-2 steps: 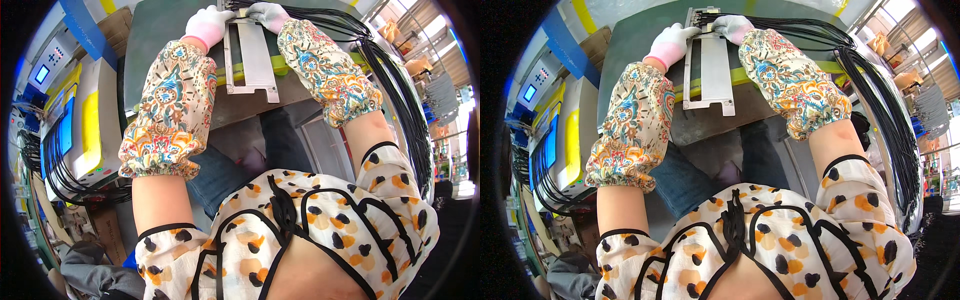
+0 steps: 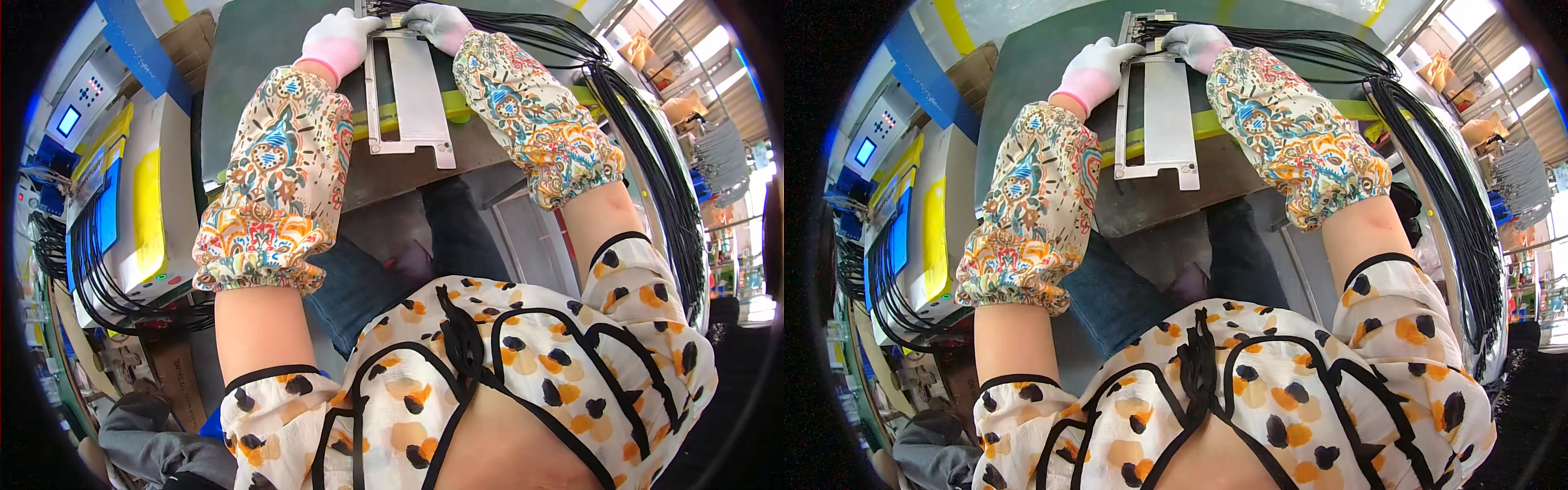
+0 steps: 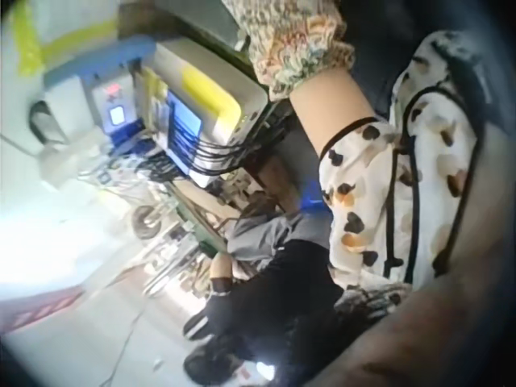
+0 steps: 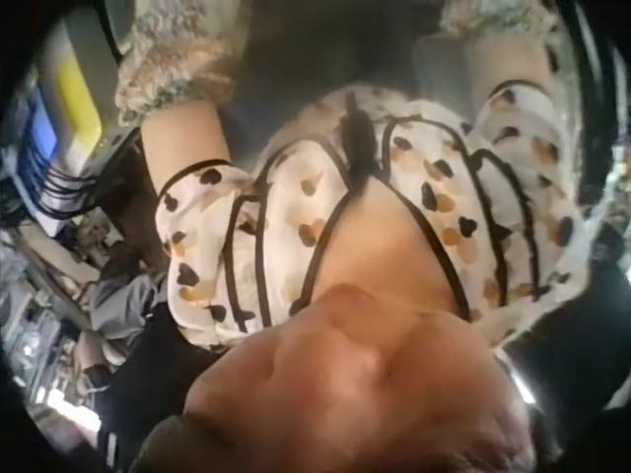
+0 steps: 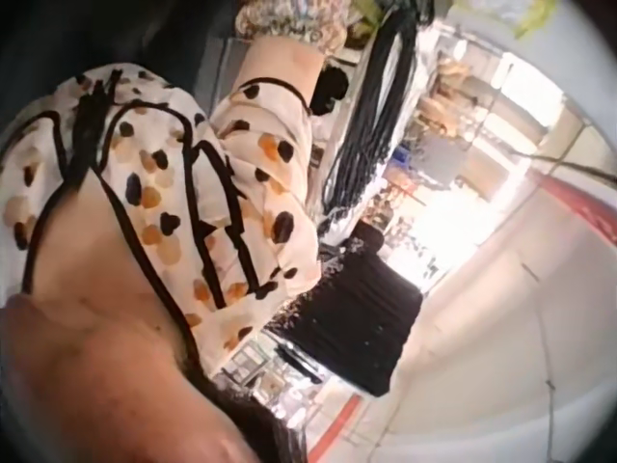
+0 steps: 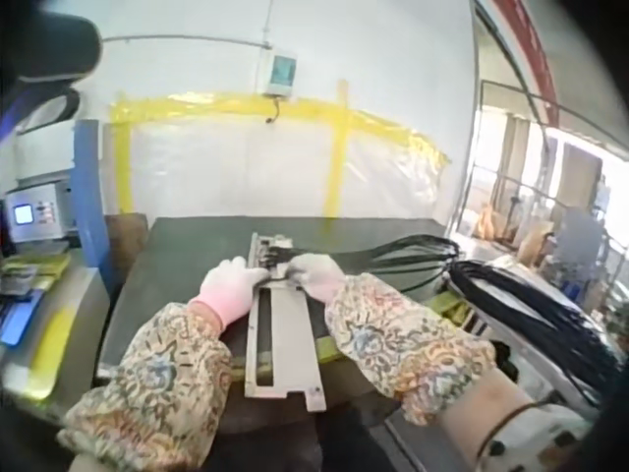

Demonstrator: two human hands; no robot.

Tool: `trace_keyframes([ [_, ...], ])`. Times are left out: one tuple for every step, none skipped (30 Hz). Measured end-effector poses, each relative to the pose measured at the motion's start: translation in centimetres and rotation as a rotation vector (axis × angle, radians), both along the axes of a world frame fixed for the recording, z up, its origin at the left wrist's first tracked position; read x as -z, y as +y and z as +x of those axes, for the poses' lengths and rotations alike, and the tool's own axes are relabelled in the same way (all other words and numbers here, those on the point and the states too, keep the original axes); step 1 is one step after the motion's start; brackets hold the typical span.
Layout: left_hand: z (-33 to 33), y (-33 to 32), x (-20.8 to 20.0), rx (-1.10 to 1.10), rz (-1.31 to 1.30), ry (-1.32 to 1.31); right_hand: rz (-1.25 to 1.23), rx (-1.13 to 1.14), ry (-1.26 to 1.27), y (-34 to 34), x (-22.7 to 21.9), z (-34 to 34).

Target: Assembling wire harnesses by inserting bundles of wires into a connector fixture at a manual assembly station.

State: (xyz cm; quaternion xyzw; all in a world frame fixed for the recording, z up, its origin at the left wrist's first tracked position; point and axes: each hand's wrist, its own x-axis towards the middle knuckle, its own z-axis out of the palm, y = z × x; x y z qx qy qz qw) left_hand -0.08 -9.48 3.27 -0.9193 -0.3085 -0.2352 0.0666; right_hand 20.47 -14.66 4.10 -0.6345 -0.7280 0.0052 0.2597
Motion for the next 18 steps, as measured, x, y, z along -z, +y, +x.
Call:
trace_keyframes([
  [0.3, 0.1, -0.1, 0.001, 0.023, -0.003, -0.001, 0.003, 0.003, -0.2, 0.0, 0.2],
  [0.6, 0.0, -0.4, 0.001, 0.047, -0.006, 0.017, 0.017, -0.01, -0.4, 0.0, 0.4],
  [0.6, 0.2, -0.4, -0.004, 0.051, -0.004, 0.039, 0.025, -0.026, -0.3, -0.1, 0.3],
  [0.6, 0.2, -0.3, 0.011, 0.041, -0.011, 0.043, 0.02, -0.024, -0.3, -0.3, 0.3],
  [0.5, 0.3, -0.2, 0.025, 0.032, -0.017, 0.052, -0.014, -0.009, -0.5, -0.4, 0.3],
  [0.3, 0.2, -0.1, 0.028, 0.031, -0.008, 0.055, -0.041, 0.012, -1.1, -0.3, 0.0],
  [0.0, 0.1, 0.0, 0.031, 0.004, -0.008, 0.053, -0.032, 0.089, -1.6, -0.2, -0.7],
  [-0.4, -0.1, -0.1, 0.034, -0.023, -0.007, 0.052, -0.029, 0.098, -1.6, -0.1, -1.0],
  [-0.2, -0.6, -0.8, 0.006, -0.076, 0.027, 0.035, -0.016, 0.099, -1.7, -0.1, -0.7],
  [0.0, -0.8, -1.0, 0.013, -0.071, 0.029, 0.017, -0.003, 0.101, -1.7, -0.1, -0.4],
  [0.1, -0.8, -1.0, 0.017, -0.082, 0.027, 0.019, -0.009, 0.108, -1.4, 0.2, 0.2],
  [0.0, -0.9, -1.0, 0.009, -0.097, 0.027, 0.019, -0.012, 0.11, -1.4, 0.2, 0.0],
  [-0.2, -0.9, -1.1, -0.009, -0.108, 0.044, 0.015, -0.007, 0.106, -1.3, 0.2, -0.2],
  [-0.3, -0.9, -1.2, -0.013, -0.108, 0.045, 0.011, -0.003, 0.1, -1.3, 0.2, -0.4],
  [-0.4, -0.8, -1.3, -0.014, -0.117, 0.051, 0.0, 0.002, 0.112, -1.4, 0.1, -0.5],
  [-0.4, -0.9, -1.3, -0.011, -0.126, 0.058, 0.0, 0.001, 0.114, -1.4, 0.0, -0.4],
  [-0.3, -1.0, -1.4, -0.012, -0.125, 0.06, 0.009, 0.004, 0.097, -1.5, 0.0, -0.4],
  [-0.1, -1.2, -1.5, -0.016, -0.125, 0.047, 0.019, 0.01, 0.081, -1.5, 0.0, -0.3],
])
